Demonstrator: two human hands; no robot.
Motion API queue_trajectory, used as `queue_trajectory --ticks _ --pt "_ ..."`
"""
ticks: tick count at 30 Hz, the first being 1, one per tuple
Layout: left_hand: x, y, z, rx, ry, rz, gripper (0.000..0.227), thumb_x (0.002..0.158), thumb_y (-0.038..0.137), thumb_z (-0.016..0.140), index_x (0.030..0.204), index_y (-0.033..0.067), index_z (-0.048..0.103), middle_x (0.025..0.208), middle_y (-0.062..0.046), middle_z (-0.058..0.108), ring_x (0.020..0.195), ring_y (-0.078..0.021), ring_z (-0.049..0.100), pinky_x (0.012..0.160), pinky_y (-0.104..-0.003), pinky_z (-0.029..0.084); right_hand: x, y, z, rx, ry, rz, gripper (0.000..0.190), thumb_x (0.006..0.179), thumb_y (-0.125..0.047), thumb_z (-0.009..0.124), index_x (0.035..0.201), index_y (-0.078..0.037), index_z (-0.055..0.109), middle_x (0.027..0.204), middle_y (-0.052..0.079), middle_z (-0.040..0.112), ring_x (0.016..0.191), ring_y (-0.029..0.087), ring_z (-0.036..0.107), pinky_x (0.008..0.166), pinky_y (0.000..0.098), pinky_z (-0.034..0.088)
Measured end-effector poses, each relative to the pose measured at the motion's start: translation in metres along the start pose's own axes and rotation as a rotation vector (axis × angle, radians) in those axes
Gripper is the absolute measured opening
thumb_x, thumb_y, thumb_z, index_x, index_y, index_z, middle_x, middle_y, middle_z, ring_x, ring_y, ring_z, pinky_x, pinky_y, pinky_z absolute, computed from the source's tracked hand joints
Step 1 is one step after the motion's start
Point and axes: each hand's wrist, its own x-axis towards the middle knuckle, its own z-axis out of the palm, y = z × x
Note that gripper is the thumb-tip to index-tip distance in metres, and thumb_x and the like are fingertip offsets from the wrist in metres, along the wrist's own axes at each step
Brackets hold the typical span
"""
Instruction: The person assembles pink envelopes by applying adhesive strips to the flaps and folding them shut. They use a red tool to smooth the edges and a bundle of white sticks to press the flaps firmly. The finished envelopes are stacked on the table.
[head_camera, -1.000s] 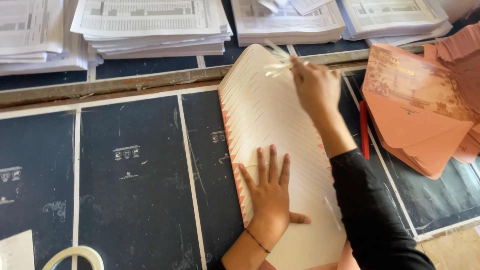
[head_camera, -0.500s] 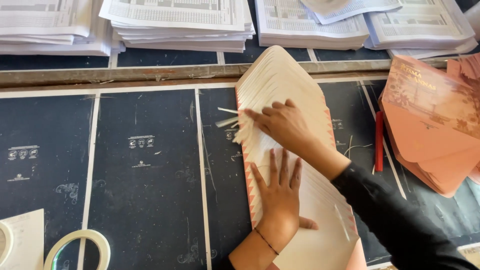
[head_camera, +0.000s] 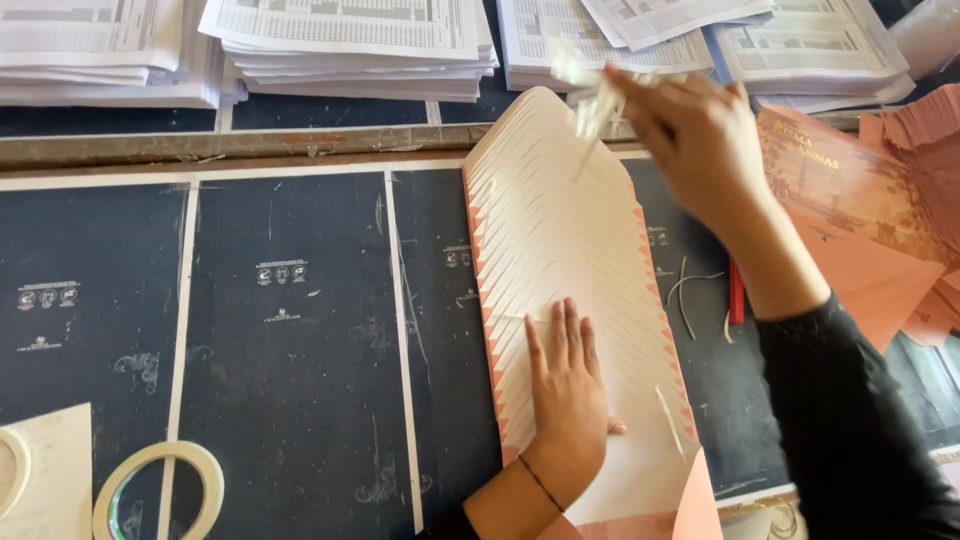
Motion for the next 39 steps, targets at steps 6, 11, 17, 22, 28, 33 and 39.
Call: queue_trajectory --ticks 6,11,17,22,28,33,39 --pt "-0.041 0.077 0.045 0.008 0.097 0.175 0.053 0.105 0.026 0.043 0.145 -0.0005 0.065 0.166 -0.051 0.030 0.153 -0.0676 0.030 0.113 -0.068 0.028 -0.102 -0.088 0.025 -0.174 -0.333 -0.310 0.061 0.101 -0.017 0.072 0.159 -0.030 0.059 0.089 -0.010 0.068 0.076 0.018 0.062 0.066 0.0401 0.049" --pt "-0.054 0.115 0.100 -0.020 0.440 0.095 0.049 0.100 0.012 0.047 0.138 -0.0085 0.070 0.147 -0.041 0.061 0.139 -0.0698 0.050 0.109 -0.070 0.048 -0.142 -0.141 0.058 -0.010 -0.320 -0.329 0.055 0.107 -0.038 0.070 0.160 -0.029 0.056 0.080 -0.008 0.060 0.074 0.021 0.058 0.066 0.0373 0.041" --pt "-0.065 0.089 0.067 0.099 0.593 -0.032 0.056 0.103 0.012 0.036 0.144 -0.0136 0.063 0.154 -0.043 0.053 0.144 -0.0596 0.052 0.112 -0.056 0.051 -0.093 -0.133 0.101 -0.022 -0.359 -0.065 0.044 0.113 -0.038 0.053 0.155 -0.035 0.063 0.079 -0.006 0.065 0.071 0.024 0.066 0.067 0.0434 0.042" --pt "-0.072 0.070 0.048 -0.150 0.395 0.062 0.029 0.095 0.011 0.061 0.113 0.0063 0.083 0.151 -0.025 0.057 0.123 -0.0406 0.050 0.089 -0.044 0.040 -0.038 -0.088 0.059 0.021 -0.393 0.149 0.046 0.112 -0.027 0.054 0.157 -0.033 0.064 0.093 -0.004 0.076 0.086 0.025 0.070 0.082 0.0464 0.045" --pt "-0.071 0.073 0.061 -0.280 0.456 -0.088 0.067 0.105 0.038 0.069 0.152 -0.0090 0.058 0.114 -0.008 0.065 0.094 -0.0226 0.056 0.074 -0.031 0.050 -0.063 -0.059 -0.040 0.127 -0.043 0.130 0.038 0.125 -0.019 0.059 0.160 -0.016 0.072 0.079 -0.003 0.049 0.082 0.019 0.053 0.077 0.0387 0.028" --pt "-0.105 0.079 0.084 -0.528 0.296 0.054 0.062 0.106 0.049 0.062 0.131 -0.0061 0.072 0.133 -0.024 0.063 0.124 -0.0379 0.057 0.109 -0.050 0.035 -0.141 -0.109 -0.051 0.068 -0.195 -0.077 0.039 0.112 -0.017 0.068 0.150 -0.023 0.074 0.074 -0.006 0.057 0.070 0.019 0.056 0.074 0.0398 0.030" --pt "-0.137 0.069 0.087 -0.418 0.624 0.199 0.041 0.099 0.015 0.060 0.122 -0.0169 0.070 0.143 -0.045 0.059 0.138 -0.0561 0.059 0.111 -0.057 0.050 -0.212 -0.158 -0.041 0.131 -0.368 -0.235 0.047 0.109 -0.030 0.063 0.156 -0.031 0.060 0.079 -0.010 0.058 0.075 0.017 0.059 0.068 0.0380 0.037"
